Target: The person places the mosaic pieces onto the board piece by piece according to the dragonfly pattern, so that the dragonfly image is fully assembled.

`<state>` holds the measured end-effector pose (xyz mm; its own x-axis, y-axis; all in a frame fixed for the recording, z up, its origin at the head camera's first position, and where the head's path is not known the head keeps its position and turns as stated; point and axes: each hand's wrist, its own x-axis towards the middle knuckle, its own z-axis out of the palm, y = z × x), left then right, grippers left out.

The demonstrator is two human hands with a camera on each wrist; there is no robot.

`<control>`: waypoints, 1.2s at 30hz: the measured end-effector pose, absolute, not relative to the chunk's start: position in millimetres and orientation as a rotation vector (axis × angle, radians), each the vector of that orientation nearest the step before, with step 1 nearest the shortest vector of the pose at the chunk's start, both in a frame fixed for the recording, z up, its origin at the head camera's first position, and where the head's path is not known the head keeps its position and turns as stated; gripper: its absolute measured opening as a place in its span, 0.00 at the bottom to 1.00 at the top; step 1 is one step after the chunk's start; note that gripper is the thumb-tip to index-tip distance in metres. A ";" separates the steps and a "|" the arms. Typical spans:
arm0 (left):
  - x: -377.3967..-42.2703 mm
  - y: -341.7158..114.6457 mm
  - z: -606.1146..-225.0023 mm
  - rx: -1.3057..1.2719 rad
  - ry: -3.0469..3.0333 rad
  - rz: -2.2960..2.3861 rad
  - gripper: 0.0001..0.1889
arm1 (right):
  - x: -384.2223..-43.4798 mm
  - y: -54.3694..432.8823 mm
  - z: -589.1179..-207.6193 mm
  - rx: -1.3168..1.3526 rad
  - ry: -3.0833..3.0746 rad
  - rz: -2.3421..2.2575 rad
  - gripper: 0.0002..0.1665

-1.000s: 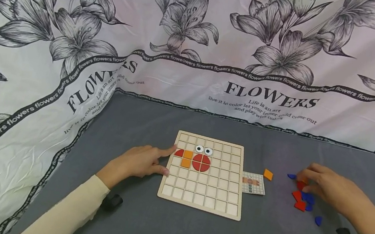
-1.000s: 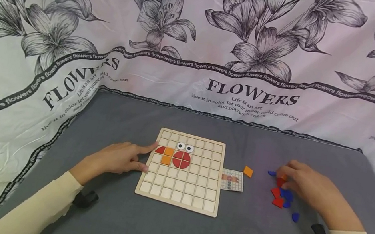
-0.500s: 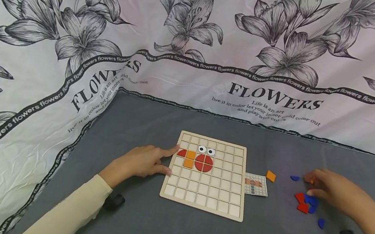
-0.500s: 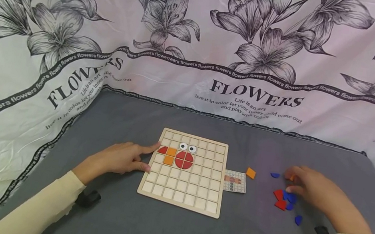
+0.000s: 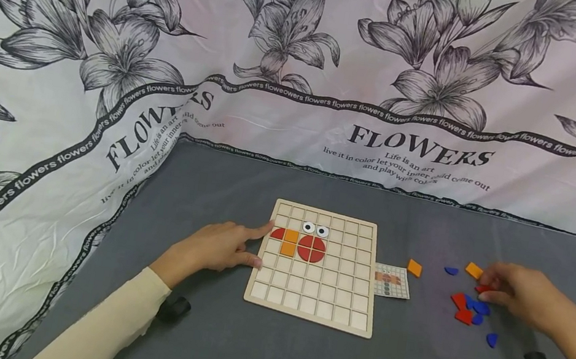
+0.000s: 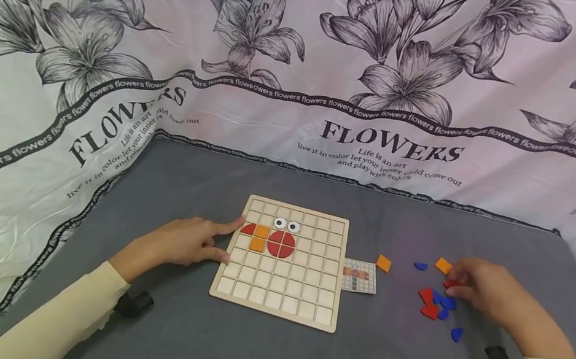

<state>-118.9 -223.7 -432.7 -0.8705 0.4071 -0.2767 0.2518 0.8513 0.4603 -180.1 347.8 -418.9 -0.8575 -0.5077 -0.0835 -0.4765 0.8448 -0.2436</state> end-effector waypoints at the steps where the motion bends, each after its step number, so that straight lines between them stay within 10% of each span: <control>1: -118.8 -223.7 -432.5 0.488 2.657 0.594 0.46 | -179.8 347.8 -418.0 -0.766 2.879 -0.326 0.12; 36: -120.0 -226.1 -435.1 0.489 2.655 0.602 0.46 | -198.2 173.3 -351.6 -1.201 2.516 -0.542 0.09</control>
<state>-120.0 -226.1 -435.1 -0.8701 0.4071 -0.2779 0.2476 0.8485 0.4678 -198.2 173.3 -351.6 -0.6056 -0.7888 -0.1053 -0.6755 0.5794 -0.4561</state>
